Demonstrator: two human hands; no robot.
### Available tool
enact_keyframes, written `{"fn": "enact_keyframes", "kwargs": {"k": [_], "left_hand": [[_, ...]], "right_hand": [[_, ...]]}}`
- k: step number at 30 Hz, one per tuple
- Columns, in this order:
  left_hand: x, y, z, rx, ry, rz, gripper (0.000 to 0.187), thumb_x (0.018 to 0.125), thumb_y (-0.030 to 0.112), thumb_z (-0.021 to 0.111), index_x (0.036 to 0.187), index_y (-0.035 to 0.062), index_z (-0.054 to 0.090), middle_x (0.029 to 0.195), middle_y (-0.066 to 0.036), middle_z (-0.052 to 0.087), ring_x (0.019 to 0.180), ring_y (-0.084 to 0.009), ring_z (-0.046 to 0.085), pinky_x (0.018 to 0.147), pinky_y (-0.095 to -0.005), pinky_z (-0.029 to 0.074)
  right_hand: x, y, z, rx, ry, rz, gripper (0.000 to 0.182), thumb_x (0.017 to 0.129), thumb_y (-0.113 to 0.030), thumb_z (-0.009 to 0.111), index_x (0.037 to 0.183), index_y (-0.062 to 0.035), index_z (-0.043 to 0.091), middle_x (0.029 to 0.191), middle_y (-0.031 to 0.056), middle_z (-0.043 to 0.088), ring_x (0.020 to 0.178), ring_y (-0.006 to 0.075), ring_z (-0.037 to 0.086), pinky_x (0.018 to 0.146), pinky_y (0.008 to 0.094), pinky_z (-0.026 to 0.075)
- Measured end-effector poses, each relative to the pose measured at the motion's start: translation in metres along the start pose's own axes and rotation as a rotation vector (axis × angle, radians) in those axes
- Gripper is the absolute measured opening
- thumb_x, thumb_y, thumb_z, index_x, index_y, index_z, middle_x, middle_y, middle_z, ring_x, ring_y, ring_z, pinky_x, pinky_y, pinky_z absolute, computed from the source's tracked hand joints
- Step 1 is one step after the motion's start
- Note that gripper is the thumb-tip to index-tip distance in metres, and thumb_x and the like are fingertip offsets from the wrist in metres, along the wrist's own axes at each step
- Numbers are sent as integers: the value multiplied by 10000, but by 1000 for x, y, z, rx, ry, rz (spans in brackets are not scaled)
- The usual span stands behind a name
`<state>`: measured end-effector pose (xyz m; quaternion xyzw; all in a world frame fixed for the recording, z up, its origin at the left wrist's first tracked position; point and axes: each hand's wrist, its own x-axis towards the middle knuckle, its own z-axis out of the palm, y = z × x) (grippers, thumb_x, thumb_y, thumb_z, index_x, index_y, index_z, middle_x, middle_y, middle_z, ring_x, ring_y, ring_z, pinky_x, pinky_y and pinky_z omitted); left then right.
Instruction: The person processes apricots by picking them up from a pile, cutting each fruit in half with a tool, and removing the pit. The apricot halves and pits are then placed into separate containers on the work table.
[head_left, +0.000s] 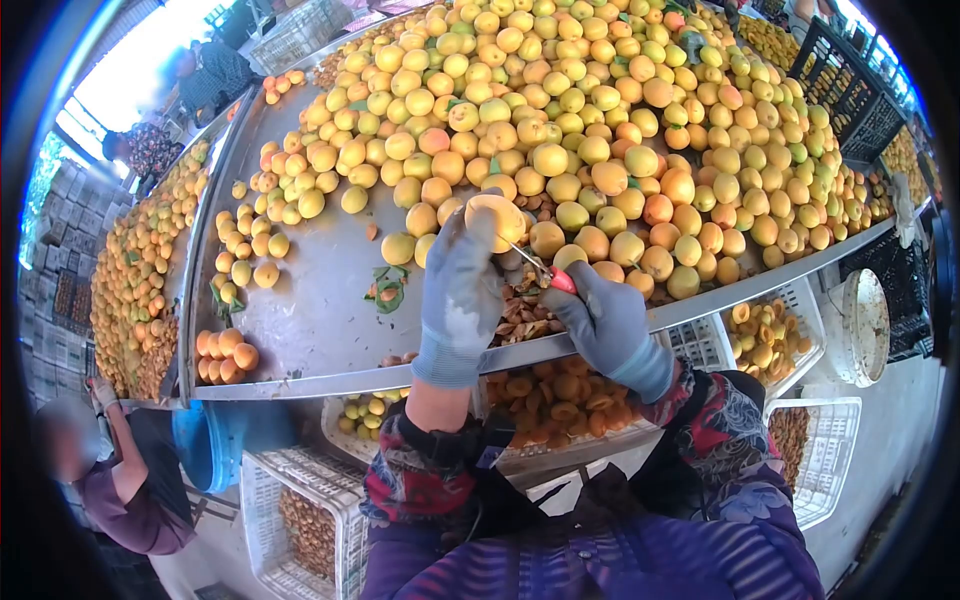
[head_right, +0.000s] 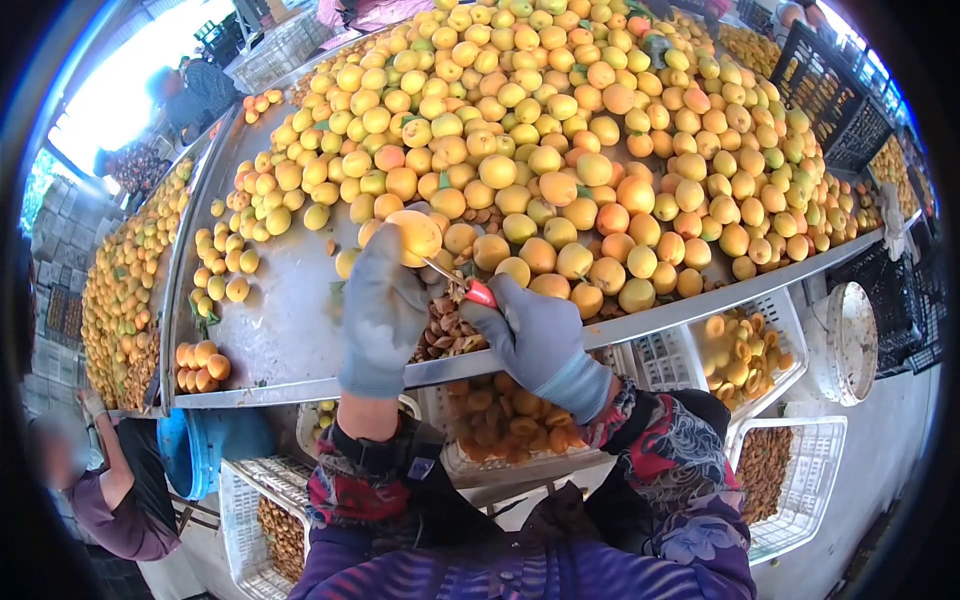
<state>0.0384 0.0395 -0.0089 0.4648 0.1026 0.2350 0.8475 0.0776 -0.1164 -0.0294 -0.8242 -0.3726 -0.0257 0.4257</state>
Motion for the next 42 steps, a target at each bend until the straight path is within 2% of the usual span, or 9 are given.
{"fn": "enact_keyframes", "kwargs": {"k": [11, 14, 16, 20, 23, 28, 34, 36, 42], "left_hand": [[-5, 5, 9, 124, -12, -12, 466, 960, 464, 465, 1084, 23, 550, 820, -41, 587, 595, -85, 509, 498, -229, 395], [1, 10, 2, 95, 42, 46, 523, 961, 519, 415, 1074, 27, 551, 818, -37, 575, 586, -91, 501, 488, -229, 382], [4, 16, -7, 9, 76, 33, 537, 960, 531, 406, 1075, 27, 551, 820, -32, 570, 586, -94, 498, 490, -227, 378], [-5, 9, -5, 220, -52, 113, 543, 967, 509, 418, 1149, 14, 546, 914, -77, 623, 639, -97, 501, 508, -242, 387], [-19, -11, 18, 596, -170, 400, 481, 1009, 413, 360, 1169, -3, 543, 1120, -97, 572, 825, -88, 523, 716, -234, 443], [-27, -21, 18, 613, -269, 421, 465, 1012, 292, 382, 1291, -75, 441, 1120, -114, 587, 1024, -151, 545, 920, -281, 426], [-41, -27, 20, 417, -163, 69, 460, 1015, 376, 366, 1115, -39, 539, 1001, -81, 596, 909, -126, 555, 812, -255, 466], [-42, -33, 15, 391, -38, -164, 434, 997, 458, 332, 959, 80, 541, 756, 17, 516, 529, -39, 423, 445, -212, 344], [-38, -8, 19, -67, -107, -646, 433, 984, 498, 353, 1052, 99, 506, 724, 10, 517, 442, -51, 364, 393, -205, 266]], "right_hand": [[0, 1, 2, 111, 15, 4, 274, 892, -330, 623, 920, -64, 562, 609, 162, 546, 546, 367, 571, 459, 402, 432], [-3, 1, 0, 302, -62, 35, 255, 908, -298, 612, 938, -48, 568, 576, 107, 545, 505, 293, 573, 459, 370, 428], [-4, -3, -8, 764, -160, 179, 316, 973, -309, 512, 989, 2, 565, 580, -21, 472, 525, 65, 463, 470, 236, 352], [9, 12, -30, 1142, -294, 286, 356, 901, -220, 633, 1173, -3, 551, 789, -31, 609, 700, 96, 549, 616, 250, 457], [23, -6, -23, 812, -62, 34, 503, 862, -192, 682, 1282, -11, 473, 1153, 50, 543, 1007, 91, 495, 879, 249, 425], [17, -2, -14, 929, -26, 94, 469, 834, -209, 724, 1208, -13, 518, 1045, 35, 582, 909, 81, 520, 779, 248, 461], [10, 1, -14, 704, 58, 32, 358, 822, -215, 739, 1068, -16, 572, 812, 27, 609, 726, 68, 524, 654, 253, 474], [8, 3, -16, 671, 59, 1, 337, 819, -211, 741, 1043, -18, 578, 776, 34, 611, 694, 69, 523, 637, 256, 476], [4, 3, -28, 383, -53, -15, 321, 830, -224, 726, 1033, -20, 583, 793, 44, 641, 682, 84, 582, 607, 264, 486]]}}
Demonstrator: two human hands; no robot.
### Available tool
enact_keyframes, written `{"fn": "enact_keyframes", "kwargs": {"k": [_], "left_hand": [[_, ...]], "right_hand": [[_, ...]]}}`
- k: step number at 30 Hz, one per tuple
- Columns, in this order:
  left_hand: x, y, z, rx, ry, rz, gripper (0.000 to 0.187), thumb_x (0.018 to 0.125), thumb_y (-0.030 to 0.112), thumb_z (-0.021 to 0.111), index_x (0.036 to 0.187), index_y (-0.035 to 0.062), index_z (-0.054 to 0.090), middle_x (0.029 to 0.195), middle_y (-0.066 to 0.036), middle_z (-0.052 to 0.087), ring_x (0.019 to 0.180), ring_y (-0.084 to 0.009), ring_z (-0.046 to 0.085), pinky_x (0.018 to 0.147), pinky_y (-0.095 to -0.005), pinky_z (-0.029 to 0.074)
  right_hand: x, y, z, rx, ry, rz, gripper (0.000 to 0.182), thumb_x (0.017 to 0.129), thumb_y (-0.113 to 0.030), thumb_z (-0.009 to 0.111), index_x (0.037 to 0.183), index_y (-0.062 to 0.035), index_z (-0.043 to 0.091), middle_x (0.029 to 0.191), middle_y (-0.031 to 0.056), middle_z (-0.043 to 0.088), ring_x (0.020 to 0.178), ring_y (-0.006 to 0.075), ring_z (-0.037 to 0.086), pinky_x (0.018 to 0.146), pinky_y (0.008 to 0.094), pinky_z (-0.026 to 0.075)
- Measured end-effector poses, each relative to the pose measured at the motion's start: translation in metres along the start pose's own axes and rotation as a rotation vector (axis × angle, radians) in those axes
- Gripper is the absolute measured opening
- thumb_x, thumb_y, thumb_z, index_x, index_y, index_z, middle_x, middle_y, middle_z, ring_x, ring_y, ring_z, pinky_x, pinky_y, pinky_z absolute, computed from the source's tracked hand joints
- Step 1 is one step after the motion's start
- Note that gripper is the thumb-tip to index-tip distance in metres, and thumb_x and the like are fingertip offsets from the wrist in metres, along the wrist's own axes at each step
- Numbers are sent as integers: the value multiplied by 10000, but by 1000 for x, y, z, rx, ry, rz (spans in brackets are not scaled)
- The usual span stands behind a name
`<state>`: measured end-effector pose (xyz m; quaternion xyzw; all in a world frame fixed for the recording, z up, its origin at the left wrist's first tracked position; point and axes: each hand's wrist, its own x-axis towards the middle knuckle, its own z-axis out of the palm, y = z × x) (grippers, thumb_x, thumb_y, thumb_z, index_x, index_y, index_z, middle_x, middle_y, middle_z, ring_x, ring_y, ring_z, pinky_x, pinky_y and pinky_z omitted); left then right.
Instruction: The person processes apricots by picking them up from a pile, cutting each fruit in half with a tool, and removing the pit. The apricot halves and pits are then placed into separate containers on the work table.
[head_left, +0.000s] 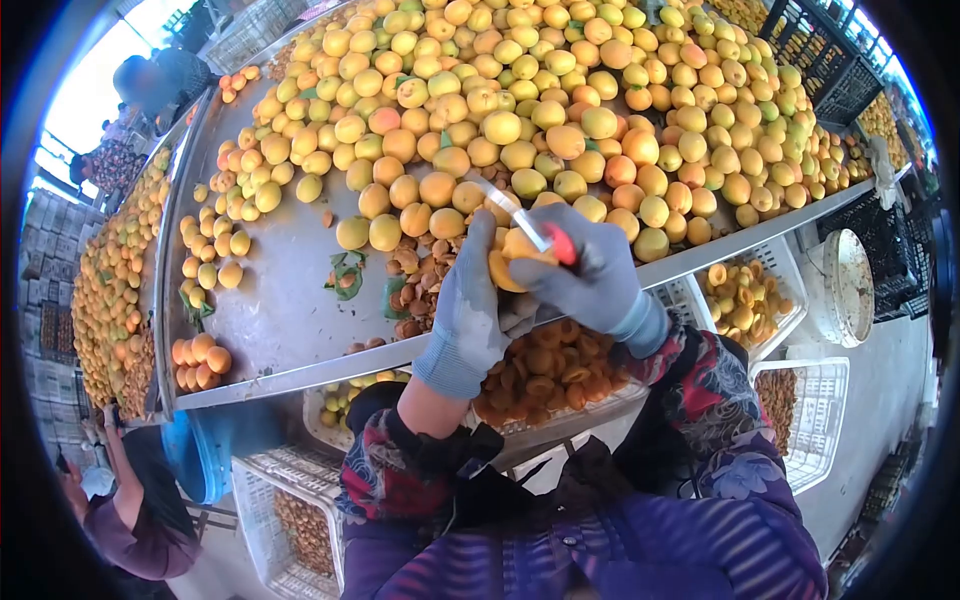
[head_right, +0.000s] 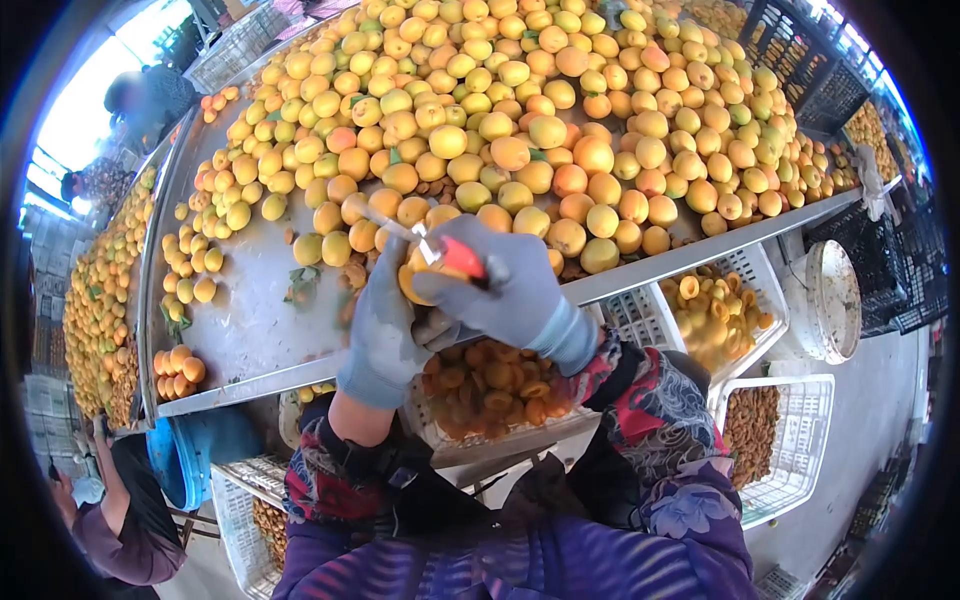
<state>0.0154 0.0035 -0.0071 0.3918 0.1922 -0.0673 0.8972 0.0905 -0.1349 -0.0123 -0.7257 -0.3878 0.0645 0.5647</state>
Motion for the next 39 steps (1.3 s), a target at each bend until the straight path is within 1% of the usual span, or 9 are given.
{"fn": "enact_keyframes", "kwargs": {"k": [1, 3, 5, 8, 14, 18, 20, 26, 39], "left_hand": [[-7, 6, 21, 117, 276, 13, 458, 983, 499, 338, 1096, 90, 510, 773, -37, 562, 482, -105, 420, 413, -231, 295], [4, 8, 5, -15, 119, 9, 468, 982, 501, 329, 1088, 87, 522, 797, -54, 575, 528, -132, 462, 443, -253, 340], [15, 12, -21, -272, -297, -9, 516, 984, 494, 314, 1111, 54, 550, 872, -90, 612, 669, -190, 558, 573, -308, 453], [7, 14, -4, -115, -21, 200, 521, 962, 493, 404, 1161, 41, 569, 818, -71, 621, 606, -156, 548, 540, -258, 441], [16, 4, -35, 102, -165, 351, 406, 971, 318, 452, 1234, 14, 511, 1020, -130, 623, 797, -181, 605, 670, -286, 490], [13, 9, -24, -70, -283, 234, 346, 934, 169, 550, 1248, 35, 494, 1059, -102, 580, 908, -154, 584, 685, -281, 493], [8, 9, -11, -41, -215, 249, 393, 917, 150, 539, 1279, 17, 468, 1038, -118, 602, 867, -161, 595, 680, -279, 485], [6, 0, 2, 78, -292, 173, 477, 840, 27, 570, 1303, 26, 456, 1018, -62, 565, 759, -141, 576, 657, -263, 482], [16, -33, 9, 155, -317, 278, 538, 802, -48, 552, 1307, 28, 380, 920, -54, 570, 681, -117, 547, 558, -231, 423]], "right_hand": [[1, -2, -3, 315, -29, 126, 338, 833, -247, 721, 1043, -19, 587, 800, 30, 640, 685, 81, 590, 607, 258, 486], [4, -9, -6, 663, -21, 218, 362, 849, -264, 689, 1088, -8, 597, 819, -2, 629, 644, 59, 568, 574, 220, 453], [2, -24, -24, 657, -150, 299, 359, 855, -244, 670, 1112, -5, 597, 806, -2, 623, 636, 52, 551, 559, 209, 432], [-3, -16, -46, 611, -413, 358, 352, 860, -208, 630, 1150, -9, 606, 769, -1, 606, 616, 44, 507, 528, 194, 378], [-5, -9, -55, 176, -600, 450, 322, 886, -276, 627, 1094, -32, 649, 754, -30, 611, 595, 45, 511, 520, 209, 399], [-14, 43, -40, 780, -235, 211, 326, 892, -281, 621, 1061, -3, 631, 711, 14, 601, 585, 41, 517, 501, 201, 395], [-2, -7, -38, 504, -151, 431, 282, 898, -253, 603, 1003, 9, 609, 637, 12, 547, 553, 44, 493, 480, 196, 367], [14, -14, -22, 1046, 295, -21, 246, 929, -198, 524, 926, 44, 567, 499, -5, 397, 392, 89, 349, 392, 239, 299], [18, -15, 3, 510, 561, -204, 345, 992, -307, 465, 913, 8, 580, 511, -28, 405, 409, 46, 326, 394, 216, 247]]}}
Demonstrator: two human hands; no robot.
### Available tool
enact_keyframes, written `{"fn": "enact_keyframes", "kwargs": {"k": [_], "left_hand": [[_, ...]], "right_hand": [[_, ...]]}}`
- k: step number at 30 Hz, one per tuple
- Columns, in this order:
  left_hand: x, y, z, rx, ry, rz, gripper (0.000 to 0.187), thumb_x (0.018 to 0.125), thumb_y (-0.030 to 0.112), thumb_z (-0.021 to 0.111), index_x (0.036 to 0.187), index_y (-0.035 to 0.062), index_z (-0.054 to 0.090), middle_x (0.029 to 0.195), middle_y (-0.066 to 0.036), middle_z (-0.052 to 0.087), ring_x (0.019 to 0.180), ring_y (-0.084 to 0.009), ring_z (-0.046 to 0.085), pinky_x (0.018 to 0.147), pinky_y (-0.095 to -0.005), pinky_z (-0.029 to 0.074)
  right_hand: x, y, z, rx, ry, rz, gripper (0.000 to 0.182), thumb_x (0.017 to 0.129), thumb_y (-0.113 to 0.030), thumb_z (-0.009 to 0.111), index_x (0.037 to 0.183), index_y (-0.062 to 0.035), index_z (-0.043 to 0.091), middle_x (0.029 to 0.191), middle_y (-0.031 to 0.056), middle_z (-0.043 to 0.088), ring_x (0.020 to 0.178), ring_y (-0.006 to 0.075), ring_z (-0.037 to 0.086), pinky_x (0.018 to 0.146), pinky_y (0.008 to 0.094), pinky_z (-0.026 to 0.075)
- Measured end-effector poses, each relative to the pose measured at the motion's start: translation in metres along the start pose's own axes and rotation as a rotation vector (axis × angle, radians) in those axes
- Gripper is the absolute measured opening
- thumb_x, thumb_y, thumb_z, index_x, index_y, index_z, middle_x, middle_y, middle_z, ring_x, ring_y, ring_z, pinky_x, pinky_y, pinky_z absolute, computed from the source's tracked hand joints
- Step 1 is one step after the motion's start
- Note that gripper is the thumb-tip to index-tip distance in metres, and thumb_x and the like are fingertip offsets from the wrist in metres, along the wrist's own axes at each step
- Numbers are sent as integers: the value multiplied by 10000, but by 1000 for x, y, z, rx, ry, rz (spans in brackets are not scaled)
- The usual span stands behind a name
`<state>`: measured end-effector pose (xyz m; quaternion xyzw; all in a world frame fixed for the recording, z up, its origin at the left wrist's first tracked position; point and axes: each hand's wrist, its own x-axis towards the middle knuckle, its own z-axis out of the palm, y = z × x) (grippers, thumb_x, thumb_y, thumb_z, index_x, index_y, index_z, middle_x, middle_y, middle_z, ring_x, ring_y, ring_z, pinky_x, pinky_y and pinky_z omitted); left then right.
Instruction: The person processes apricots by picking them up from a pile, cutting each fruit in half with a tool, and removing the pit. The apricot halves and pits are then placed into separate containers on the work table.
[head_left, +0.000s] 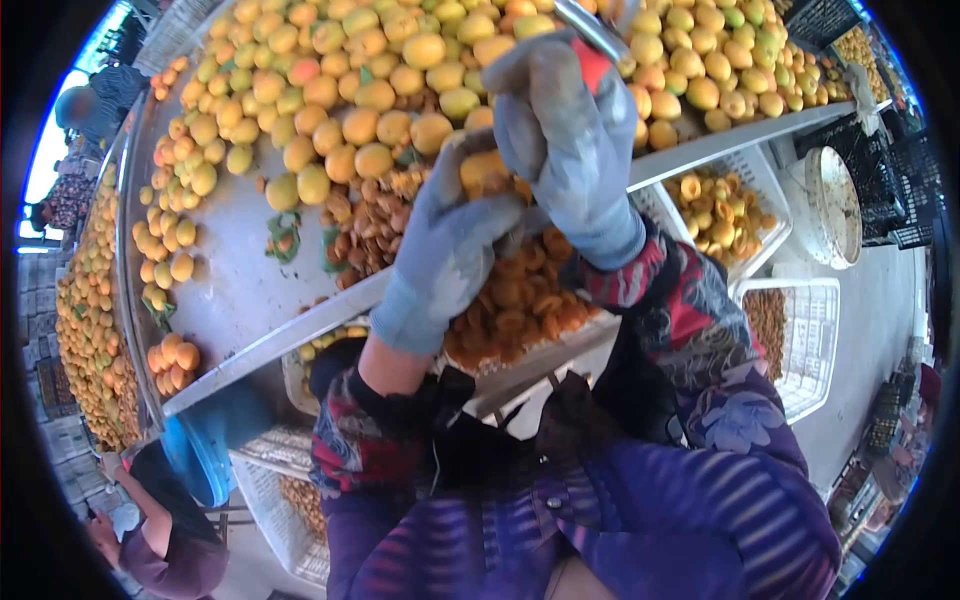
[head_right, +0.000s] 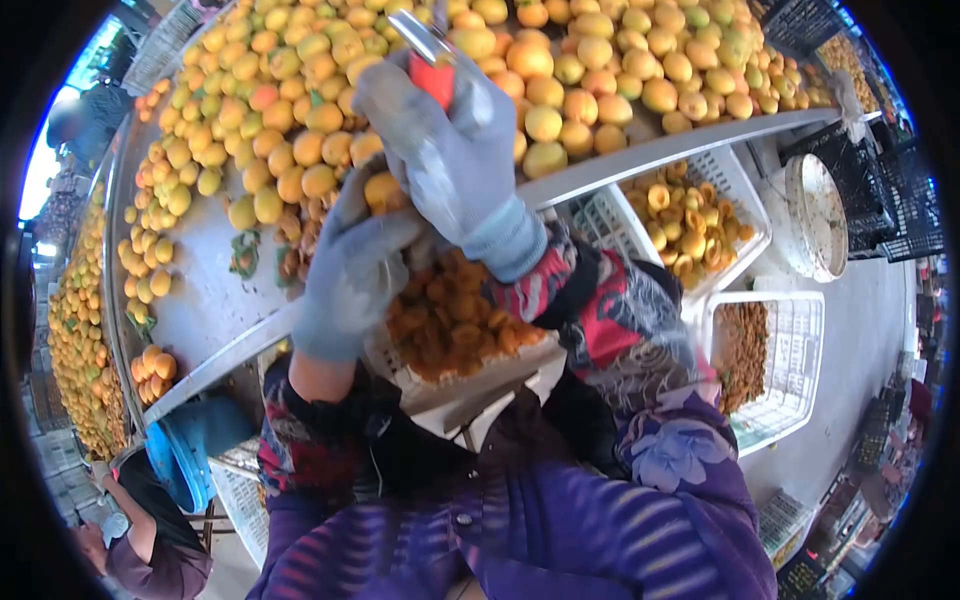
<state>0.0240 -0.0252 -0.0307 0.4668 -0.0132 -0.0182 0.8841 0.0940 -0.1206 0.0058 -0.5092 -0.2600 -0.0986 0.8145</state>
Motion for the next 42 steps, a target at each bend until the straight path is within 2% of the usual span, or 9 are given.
{"fn": "enact_keyframes", "kwargs": {"k": [1, 7, 10, 14, 24, 27, 29, 35, 42], "left_hand": [[1, -1, 1, -9, 10, -17, 538, 802, -48, 552, 1307, 28, 380, 920, -54, 570, 681, -117, 547, 558, -231, 423], [0, 2, -2, 21, 97, -110, 589, 740, -65, 581, 1290, 33, 393, 905, -53, 564, 630, -105, 536, 553, -233, 439], [1, 8, 13, 75, 103, -68, 661, 719, -62, 589, 1335, 42, 373, 1017, -45, 551, 707, -84, 547, 613, -227, 475], [2, 1, 9, 130, 89, -14, 749, 724, -47, 611, 1405, 42, 314, 1146, -56, 530, 865, -59, 558, 677, -208, 490], [1, 13, 8, -137, 37, -242, 686, 757, -64, 606, 1374, 39, 325, 861, -61, 577, 564, -90, 478, 492, -221, 368], [-3, 14, 4, -97, 35, -226, 679, 754, -83, 595, 1367, 44, 331, 806, -41, 546, 538, -80, 446, 480, -222, 340], [-4, 11, 3, -79, 29, -211, 674, 753, -95, 587, 1362, 47, 335, 770, -28, 525, 520, -73, 424, 472, -222, 322], [2, 14, 11, 239, 94, -184, 719, 721, -46, 624, 1378, 43, 346, 829, -19, 536, 541, -68, 468, 482, -227, 394], [8, 0, 1, 514, 8, 123, 798, 704, 3, 659, 1425, -1, 319, 1268, -60, 461, 1153, -128, 450, 992, -255, 352]], "right_hand": [[0, 0, -11, 327, -112, 208, 144, 889, -145, 642, 935, -13, 607, 742, 14, 597, 517, 32, 474, 430, 188, 344], [-6, 0, -4, 55, -158, 69, 121, 894, -130, 628, 944, -21, 607, 740, -10, 598, 539, 30, 482, 438, 192, 353], [0, 2, -4, 78, -28, 151, 438, 981, -436, 448, 895, -21, 561, 468, -55, 291, 380, 45, 253, 384, 221, 233], [4, 6, -11, 233, -6, 237, 480, 1004, -456, 358, 914, -20, 539, 458, -59, 261, 362, 60, 220, 373, 230, 232], [5, -2, -15, 89, -192, 35, 451, 1011, -394, 363, 932, 23, 517, 474, -17, 361, 375, 61, 295, 381, 229, 248], [7, 19, -17, -276, -159, -336, 443, 995, -432, 403, 964, -9, 532, 515, -43, 372, 389, 64, 280, 393, 230, 251], [2, 1, -15, 195, -211, 196, 478, 971, -491, 430, 946, -31, 560, 523, -72, 308, 394, 60, 237, 392, 228, 240], [1, 0, -11, 536, 71, 568, 508, 962, -520, 415, 830, -50, 557, 498, -36, 271, 381, 93, 224, 369, 253, 225], [2, 12, -23, 532, 122, 565, 553, 885, -610, 509, 787, -66, 517, 493, -65, 209, 387, 74, 183, 369, 255, 183]]}}
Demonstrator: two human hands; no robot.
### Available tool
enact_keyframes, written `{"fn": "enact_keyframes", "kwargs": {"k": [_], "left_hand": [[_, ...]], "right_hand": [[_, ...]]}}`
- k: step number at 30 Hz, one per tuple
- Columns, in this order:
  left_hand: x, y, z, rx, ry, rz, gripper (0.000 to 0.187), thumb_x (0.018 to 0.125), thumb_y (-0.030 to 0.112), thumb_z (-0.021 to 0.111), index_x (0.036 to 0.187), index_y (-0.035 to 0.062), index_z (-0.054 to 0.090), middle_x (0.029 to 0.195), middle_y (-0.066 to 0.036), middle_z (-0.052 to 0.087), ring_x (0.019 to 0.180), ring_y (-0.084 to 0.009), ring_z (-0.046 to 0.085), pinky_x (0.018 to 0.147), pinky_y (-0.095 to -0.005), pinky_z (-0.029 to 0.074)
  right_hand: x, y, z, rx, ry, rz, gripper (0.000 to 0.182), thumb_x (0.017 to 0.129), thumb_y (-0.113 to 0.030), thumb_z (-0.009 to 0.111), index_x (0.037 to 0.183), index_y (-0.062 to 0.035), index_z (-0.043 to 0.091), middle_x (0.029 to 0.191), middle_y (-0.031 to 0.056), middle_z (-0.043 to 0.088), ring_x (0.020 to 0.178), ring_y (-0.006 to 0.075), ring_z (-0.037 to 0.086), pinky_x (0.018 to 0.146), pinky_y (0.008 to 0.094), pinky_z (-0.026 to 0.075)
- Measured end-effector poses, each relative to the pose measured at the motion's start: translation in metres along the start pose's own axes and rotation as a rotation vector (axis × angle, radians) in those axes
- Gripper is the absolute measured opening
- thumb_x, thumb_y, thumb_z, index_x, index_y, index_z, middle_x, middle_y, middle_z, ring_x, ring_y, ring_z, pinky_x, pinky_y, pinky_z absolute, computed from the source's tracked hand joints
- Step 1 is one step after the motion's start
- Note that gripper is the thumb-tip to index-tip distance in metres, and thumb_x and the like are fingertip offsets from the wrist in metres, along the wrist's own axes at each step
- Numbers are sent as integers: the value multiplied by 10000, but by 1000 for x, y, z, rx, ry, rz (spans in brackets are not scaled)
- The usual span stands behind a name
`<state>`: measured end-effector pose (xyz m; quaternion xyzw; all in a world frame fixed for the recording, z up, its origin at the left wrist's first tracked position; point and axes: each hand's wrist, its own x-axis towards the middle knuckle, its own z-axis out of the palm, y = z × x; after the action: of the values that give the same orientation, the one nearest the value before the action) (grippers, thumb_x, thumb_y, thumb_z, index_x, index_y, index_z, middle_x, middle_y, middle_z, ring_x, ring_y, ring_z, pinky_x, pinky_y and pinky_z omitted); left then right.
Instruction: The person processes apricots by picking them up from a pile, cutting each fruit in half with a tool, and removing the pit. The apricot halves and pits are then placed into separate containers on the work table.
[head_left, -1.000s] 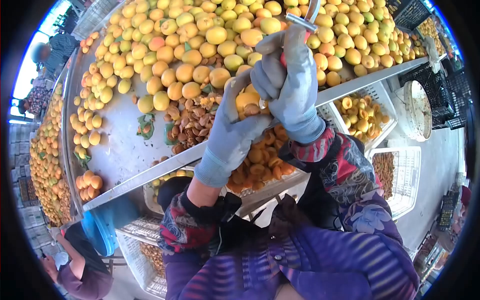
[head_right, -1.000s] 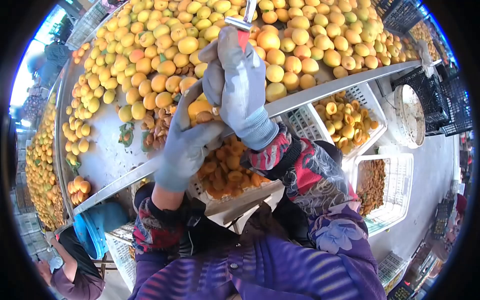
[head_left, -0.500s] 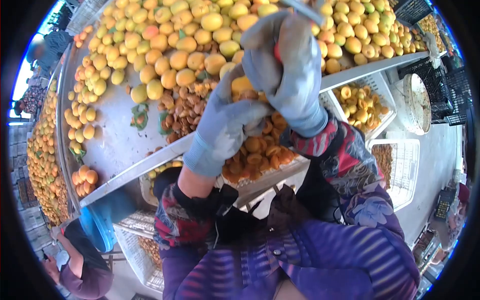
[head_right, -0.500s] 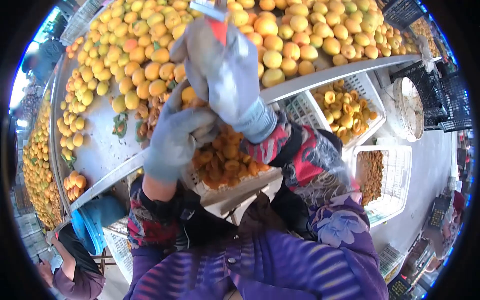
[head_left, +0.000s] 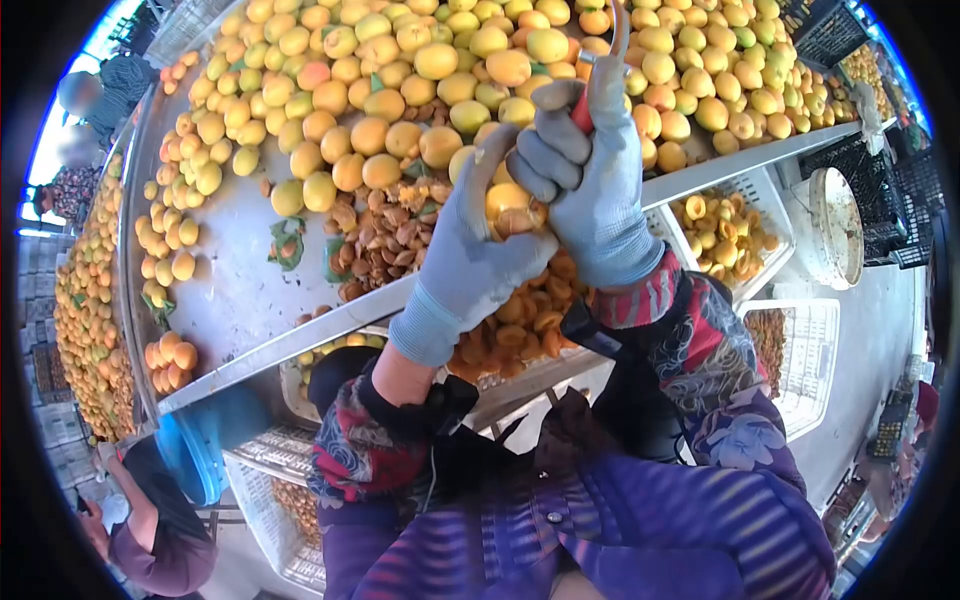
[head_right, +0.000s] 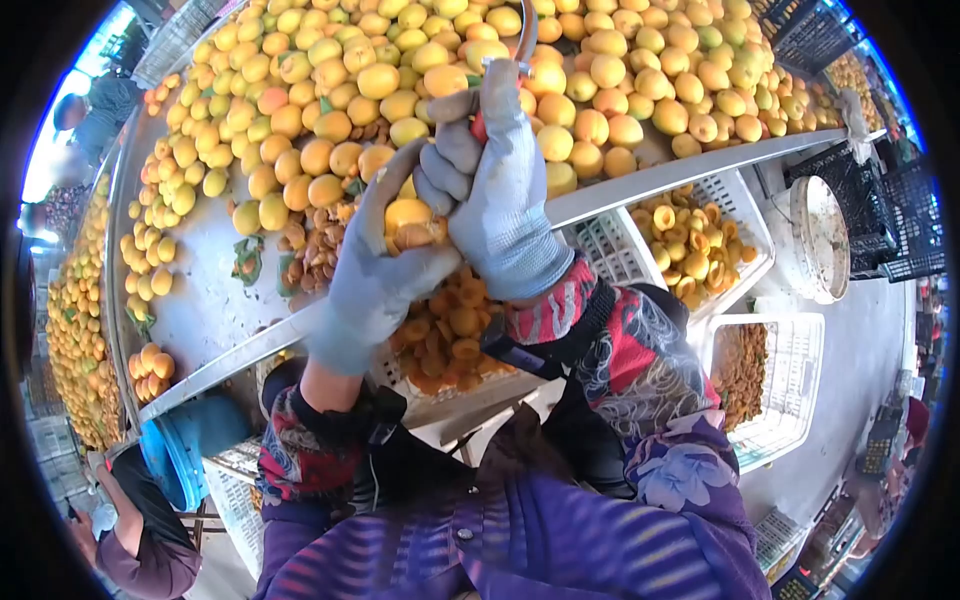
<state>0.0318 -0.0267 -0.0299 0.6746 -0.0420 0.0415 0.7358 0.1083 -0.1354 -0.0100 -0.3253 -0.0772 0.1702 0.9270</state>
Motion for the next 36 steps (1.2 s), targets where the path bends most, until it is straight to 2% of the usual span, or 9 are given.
{"fn": "enact_keyframes", "kwargs": {"k": [13, 15, 17, 20, 23, 26, 31, 33, 36], "left_hand": [[1, 0, -2, 360, 31, 140, 830, 643, -31, 681, 1408, 8, 360, 1278, -73, 471, 1160, -145, 462, 1013, -282, 351], [-1, 3, 0, 145, -49, 62, 763, 779, -4, 660, 1439, -12, 278, 1337, -139, 444, 1225, -198, 440, 1030, -299, 341], [0, -5, 0, 70, 60, 120, 578, 898, 82, 589, 1410, -10, 337, 1150, -122, 573, 979, -150, 577, 832, -250, 468], [-5, 3, -11, -341, 28, -251, 393, 977, 201, 500, 1313, 3, 453, 885, -88, 636, 653, -110, 575, 557, -221, 452], [-2, 10, -7, -308, 225, -300, 393, 992, 346, 411, 1145, 18, 564, 700, -42, 602, 481, -85, 484, 425, -198, 360], [-2, 19, -4, -301, 177, -339, 346, 980, 315, 441, 1081, 19, 589, 735, -51, 613, 579, -94, 545, 509, -201, 421], [-4, 9, -7, 235, 6, -12, 168, 895, 179, 590, 955, 26, 624, 781, -19, 601, 686, -68, 553, 622, -207, 446], [-9, 17, -7, 301, -97, -54, 199, 849, 204, 640, 987, 61, 626, 819, -44, 604, 751, -143, 580, 683, -277, 460], [-13, 16, 6, 857, -282, 321, 329, 776, 235, 696, 1078, 131, 616, 914, -98, 595, 899, -319, 545, 756, -385, 449]], "right_hand": [[4, 6, -5, 249, 176, 137, 524, 891, -581, 520, 853, -60, 559, 542, -83, 211, 428, 67, 231, 422, 245, 234], [8, 8, -9, 294, 139, 103, 517, 894, -572, 523, 848, -59, 568, 544, -71, 226, 435, 79, 240, 428, 254, 251], [11, -3, -6, 302, 138, 114, 498, 898, -550, 537, 841, -56, 574, 545, -60, 264, 435, 89, 272, 429, 261, 277], [28, -34, -18, -171, 195, -54, 422, 926, -459, 548, 871, -41, 570, 570, -35, 369, 443, 99, 340, 426, 264, 302], [41, -80, -44, -573, 303, -227, 369, 923, -370, 569, 925, -2, 573, 582, -30, 411, 436, 77, 370, 401, 241, 345], [62, -88, -68, -759, 389, -234, 344, 900, -356, 600, 924, -13, 587, 609, -14, 481, 433, 64, 394, 388, 238, 348], [73, -61, -76, -2032, 168, -220, 383, 792, -430, 680, 918, -79, 595, 715, 111, 625, 656, 261, 622, 592, 393, 498], [74, -56, -63, -2047, 180, -126, 428, 766, -460, 689, 942, -83, 590, 820, 139, 651, 826, 333, 635, 721, 443, 496], [79, -56, -51, -2280, 27, 187, 457, 754, -456, 699, 998, -85, 591, 964, 132, 652, 919, 310, 638, 755, 422, 503]]}}
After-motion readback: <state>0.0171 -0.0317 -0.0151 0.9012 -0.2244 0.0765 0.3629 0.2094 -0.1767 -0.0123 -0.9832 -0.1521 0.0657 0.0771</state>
